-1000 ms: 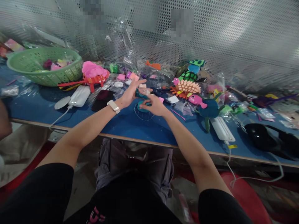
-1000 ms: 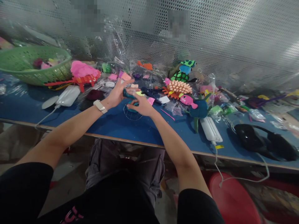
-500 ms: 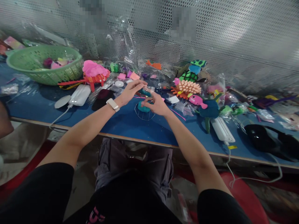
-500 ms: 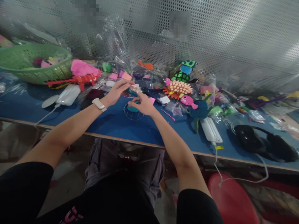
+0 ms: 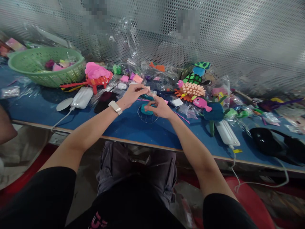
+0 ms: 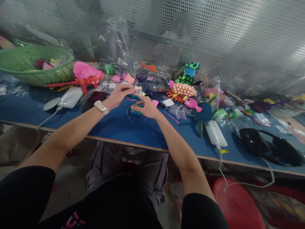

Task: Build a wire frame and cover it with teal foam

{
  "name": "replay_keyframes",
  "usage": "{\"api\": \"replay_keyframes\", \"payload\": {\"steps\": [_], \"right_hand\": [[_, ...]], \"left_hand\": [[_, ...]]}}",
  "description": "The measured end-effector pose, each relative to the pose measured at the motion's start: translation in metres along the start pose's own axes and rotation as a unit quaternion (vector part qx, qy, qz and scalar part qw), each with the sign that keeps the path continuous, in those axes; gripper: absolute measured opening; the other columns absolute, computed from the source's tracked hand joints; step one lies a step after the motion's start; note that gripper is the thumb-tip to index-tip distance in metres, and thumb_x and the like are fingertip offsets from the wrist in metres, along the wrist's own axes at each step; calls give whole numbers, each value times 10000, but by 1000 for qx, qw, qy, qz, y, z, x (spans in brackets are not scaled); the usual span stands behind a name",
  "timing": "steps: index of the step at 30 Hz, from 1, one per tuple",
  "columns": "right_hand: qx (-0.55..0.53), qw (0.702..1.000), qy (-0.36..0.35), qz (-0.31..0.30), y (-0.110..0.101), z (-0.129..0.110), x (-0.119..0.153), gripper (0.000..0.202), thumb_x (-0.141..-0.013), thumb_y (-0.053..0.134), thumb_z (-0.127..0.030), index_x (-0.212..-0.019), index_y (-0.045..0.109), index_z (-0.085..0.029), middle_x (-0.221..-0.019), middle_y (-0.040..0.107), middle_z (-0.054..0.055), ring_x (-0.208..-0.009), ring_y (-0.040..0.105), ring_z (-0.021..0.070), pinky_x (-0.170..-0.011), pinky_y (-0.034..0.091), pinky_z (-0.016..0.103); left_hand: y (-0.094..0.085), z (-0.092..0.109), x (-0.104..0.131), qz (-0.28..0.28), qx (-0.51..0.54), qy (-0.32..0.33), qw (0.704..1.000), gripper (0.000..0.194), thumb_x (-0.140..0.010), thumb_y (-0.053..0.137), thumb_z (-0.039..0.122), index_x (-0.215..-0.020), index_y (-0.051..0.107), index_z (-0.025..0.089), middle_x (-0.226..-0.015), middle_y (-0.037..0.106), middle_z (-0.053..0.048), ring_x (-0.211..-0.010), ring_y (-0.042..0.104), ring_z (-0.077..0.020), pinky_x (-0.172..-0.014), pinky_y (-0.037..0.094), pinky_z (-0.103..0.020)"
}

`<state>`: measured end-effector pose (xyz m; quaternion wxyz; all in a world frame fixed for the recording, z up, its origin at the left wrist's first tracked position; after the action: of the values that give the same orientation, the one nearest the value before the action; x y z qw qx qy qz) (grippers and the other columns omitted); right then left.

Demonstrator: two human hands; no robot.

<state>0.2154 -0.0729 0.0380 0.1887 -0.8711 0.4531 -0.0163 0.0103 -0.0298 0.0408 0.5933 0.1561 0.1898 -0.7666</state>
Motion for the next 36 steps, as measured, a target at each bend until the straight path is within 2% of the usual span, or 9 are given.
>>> {"api": "replay_keyframes", "payload": {"steps": [4, 11, 14, 18, 20, 23, 27, 31, 36], "right_hand": [[3, 1000, -1, -2, 0, 6, -3, 946, -889, 956, -605, -1706, 616, -270, -832, 786, -11, -511, 538, 115, -381, 415, 244], [33, 999, -1, -8, 0, 6, -3, 926, -924, 923, -625, -1696, 606, -226, -808, 787, -17, -478, 523, 117, -383, 421, 256], [60, 998, -16, -3, -1, -1, -2, 875, -921, 921, -653, -1643, 660, -232, -817, 782, 5, -566, 614, 164, -438, 484, 280], [80, 996, -29, 17, -1, -7, 0, 876, -915, 898, -751, -1599, 699, -243, -824, 791, 36, -680, 696, 227, -566, 603, 355], [75, 997, -13, 28, -1, -5, 0, 924, -910, 875, -813, -1616, 684, -248, -818, 790, 35, -623, 659, 217, -535, 586, 366], [41, 998, 11, 50, -1, 1, -1, 996, -890, 875, -859, -1645, 660, -246, -815, 780, 21, -491, 542, 163, -438, 478, 335], [-32, 998, 13, 60, -1, 11, -2, 986, -882, 912, -825, -1647, 656, -258, -757, 743, -31, -409, 406, 101, -383, 380, 297], [-39, 999, 7, 35, -3, 13, -2, 931, -869, 941, -788, -1585, 695, -245, -744, 749, -47, -395, 397, 80, -355, 359, 275], [38, 999, -16, 34, -7, 4, 1, 721, -939, 899, -739, -1419, 812, -209, -743, 766, -16, -435, 496, 102, -402, 435, 277]], "left_hand": [[1, -1, 1, -9, -2, -20, 1000, 252, -1006, 816, 382, -813, 765, 229, -908, 812, -68, -1010, 775, -232, -1054, 638, -424], [3, -11, 0, -2, 3, -27, 1000, 260, -1000, 794, 364, -780, 748, 231, -885, 792, -72, -921, 741, -215, -989, 636, -423], [2, -13, 1, 4, 6, -47, 999, 284, -992, 814, 412, -783, 747, 231, -884, 794, -76, -887, 731, -210, -892, 648, -400], [2, -14, 4, 4, 33, -95, 995, 303, -1002, 826, 472, -826, 736, 242, -954, 816, -84, -849, 729, -215, -661, 601, -352], [3, -14, 5, 4, 41, -107, 993, 300, -1002, 825, 467, -828, 720, 246, -978, 814, -84, -837, 726, -220, -622, 582, -357], [4, -13, 5, 11, 51, -120, 991, 311, -993, 815, 443, -802, 670, 246, -950, 769, -73, -776, 698, -208, -581, 547, -357], [5, -13, 5, 14, 62, -128, 990, 359, -996, 813, 459, -794, 604, 247, -875, 687, -51, -695, 658, -183, -524, 489, -336], [5, -14, 6, -1, 58, -124, 991, 364, -1027, 804, 520, -851, 630, 252, -899, 702, -55, -687, 670, -191, -552, 534, -370], [8, -14, 6, -12, 60, -110, 992, 379, -1054, 803, 529, -854, 658, 241, -925, 685, -70, -707, 663, -191, -544, 572, -359]]}}
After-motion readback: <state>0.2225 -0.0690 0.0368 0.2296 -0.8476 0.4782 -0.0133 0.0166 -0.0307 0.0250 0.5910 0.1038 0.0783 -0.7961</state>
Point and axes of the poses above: each hand's wrist, its own x-axis away from the middle knuckle, its own y-axis out of the palm, z = x × y, the point moved 2 cm from there along -x, towards the middle knuckle
